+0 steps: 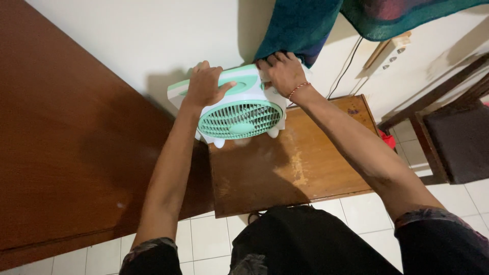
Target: The person places a bottle into an open desk drawer, packs clothes into a red bag and sets it on a chair, then wipes the wooden desk surface with a white cloth. The person wipes the fan, moves the fan aside, and wipes the desk surface underneath and around it.
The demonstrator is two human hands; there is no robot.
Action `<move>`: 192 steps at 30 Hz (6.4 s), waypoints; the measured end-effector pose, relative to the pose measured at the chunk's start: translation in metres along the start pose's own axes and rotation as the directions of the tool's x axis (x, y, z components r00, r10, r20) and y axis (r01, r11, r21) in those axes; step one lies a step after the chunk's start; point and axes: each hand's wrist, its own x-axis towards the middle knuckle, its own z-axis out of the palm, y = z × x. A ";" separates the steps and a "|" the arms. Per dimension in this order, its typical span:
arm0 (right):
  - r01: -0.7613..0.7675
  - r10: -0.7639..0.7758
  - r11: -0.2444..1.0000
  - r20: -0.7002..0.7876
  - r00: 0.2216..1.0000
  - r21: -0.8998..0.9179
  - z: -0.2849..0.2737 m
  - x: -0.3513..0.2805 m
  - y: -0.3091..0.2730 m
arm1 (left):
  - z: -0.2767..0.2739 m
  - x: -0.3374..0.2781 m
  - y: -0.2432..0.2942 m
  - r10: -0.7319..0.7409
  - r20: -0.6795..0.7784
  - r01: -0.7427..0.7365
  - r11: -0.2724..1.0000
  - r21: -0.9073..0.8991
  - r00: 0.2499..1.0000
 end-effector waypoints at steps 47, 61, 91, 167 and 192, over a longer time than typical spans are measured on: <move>-0.143 0.126 0.978 0.114 0.985 0.154 0.360 -0.253 -0.164 | 0.268 -0.387 0.092 -0.437 0.315 0.476 0.878 -0.055 0.843; -0.730 0.574 0.290 0.497 0.650 0.619 0.321 -0.227 -0.166 | 0.276 -0.401 0.097 -0.420 0.231 0.437 0.899 -0.023 0.878; -0.512 0.434 0.837 0.334 0.837 0.193 0.375 -0.198 -0.190 | 0.278 -0.407 0.103 -0.410 0.182 0.426 0.903 -0.057 0.894; -0.300 0.213 0.801 0.223 0.951 0.518 0.416 -0.137 -0.321 | 0.291 -0.417 0.097 -0.428 0.303 0.453 0.891 -0.012 0.851; -0.134 -0.070 0.708 0.258 0.964 0.693 0.400 -0.204 -0.191 | 0.283 -0.406 0.098 -0.402 0.214 0.418 0.908 -0.035 0.891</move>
